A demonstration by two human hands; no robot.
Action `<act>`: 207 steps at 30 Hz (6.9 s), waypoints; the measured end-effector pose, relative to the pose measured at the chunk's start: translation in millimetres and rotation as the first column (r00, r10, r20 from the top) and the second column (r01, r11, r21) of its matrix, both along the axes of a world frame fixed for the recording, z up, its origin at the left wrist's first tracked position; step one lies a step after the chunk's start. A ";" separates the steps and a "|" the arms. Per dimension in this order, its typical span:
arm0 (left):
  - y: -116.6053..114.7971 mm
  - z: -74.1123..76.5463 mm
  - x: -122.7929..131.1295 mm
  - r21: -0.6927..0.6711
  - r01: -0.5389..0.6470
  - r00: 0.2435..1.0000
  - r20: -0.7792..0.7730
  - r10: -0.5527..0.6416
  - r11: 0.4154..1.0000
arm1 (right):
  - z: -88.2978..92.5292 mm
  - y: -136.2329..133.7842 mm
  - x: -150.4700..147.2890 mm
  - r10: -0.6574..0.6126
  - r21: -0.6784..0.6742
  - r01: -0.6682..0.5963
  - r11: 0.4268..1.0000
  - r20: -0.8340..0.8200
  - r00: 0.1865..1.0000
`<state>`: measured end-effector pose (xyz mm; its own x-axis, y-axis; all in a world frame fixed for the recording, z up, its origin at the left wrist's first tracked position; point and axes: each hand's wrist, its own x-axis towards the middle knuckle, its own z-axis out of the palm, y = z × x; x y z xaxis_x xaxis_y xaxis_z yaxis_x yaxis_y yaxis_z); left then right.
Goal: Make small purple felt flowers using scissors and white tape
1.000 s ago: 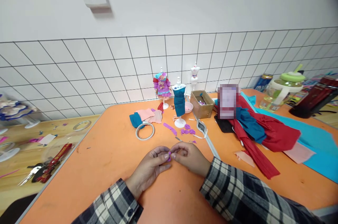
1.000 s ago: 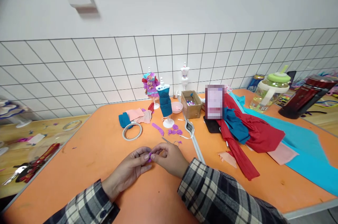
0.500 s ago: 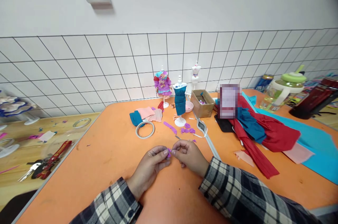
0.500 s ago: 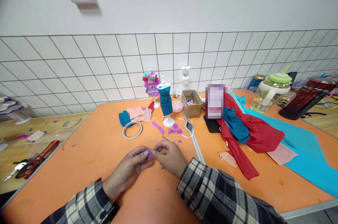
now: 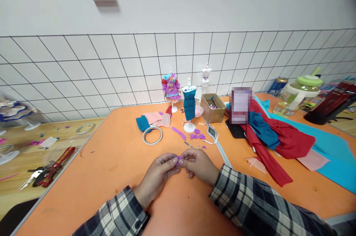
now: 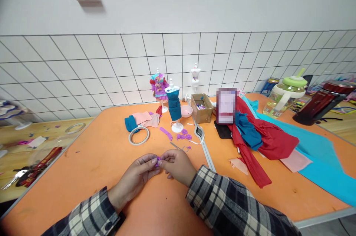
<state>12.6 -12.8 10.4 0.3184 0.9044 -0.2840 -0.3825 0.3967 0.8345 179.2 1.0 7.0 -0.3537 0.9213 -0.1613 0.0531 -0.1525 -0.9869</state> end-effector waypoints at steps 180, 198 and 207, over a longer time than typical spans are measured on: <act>7.0 12.0 -6.6 0.529 0.212 0.805 -0.571 0.160 0.822 | 3.7 5.7 14.0 0.068 -0.304 -0.134 0.943 -0.219 0.973; 5.9 2.1 -3.5 0.322 0.047 0.864 -0.488 0.123 0.946 | -3.5 8.0 11.9 -0.087 0.247 0.064 0.967 0.084 0.993; 0.2 6.7 1.4 0.398 0.067 0.868 -0.476 0.143 0.915 | -4.1 7.9 11.2 -0.066 0.265 0.015 0.964 0.186 0.980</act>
<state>14.1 -12.6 17.1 0.1974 0.9802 -0.0141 0.1059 -0.0070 0.9944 190.4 8.9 2.9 -0.3012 0.9532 0.0262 0.2441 0.1036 -0.9642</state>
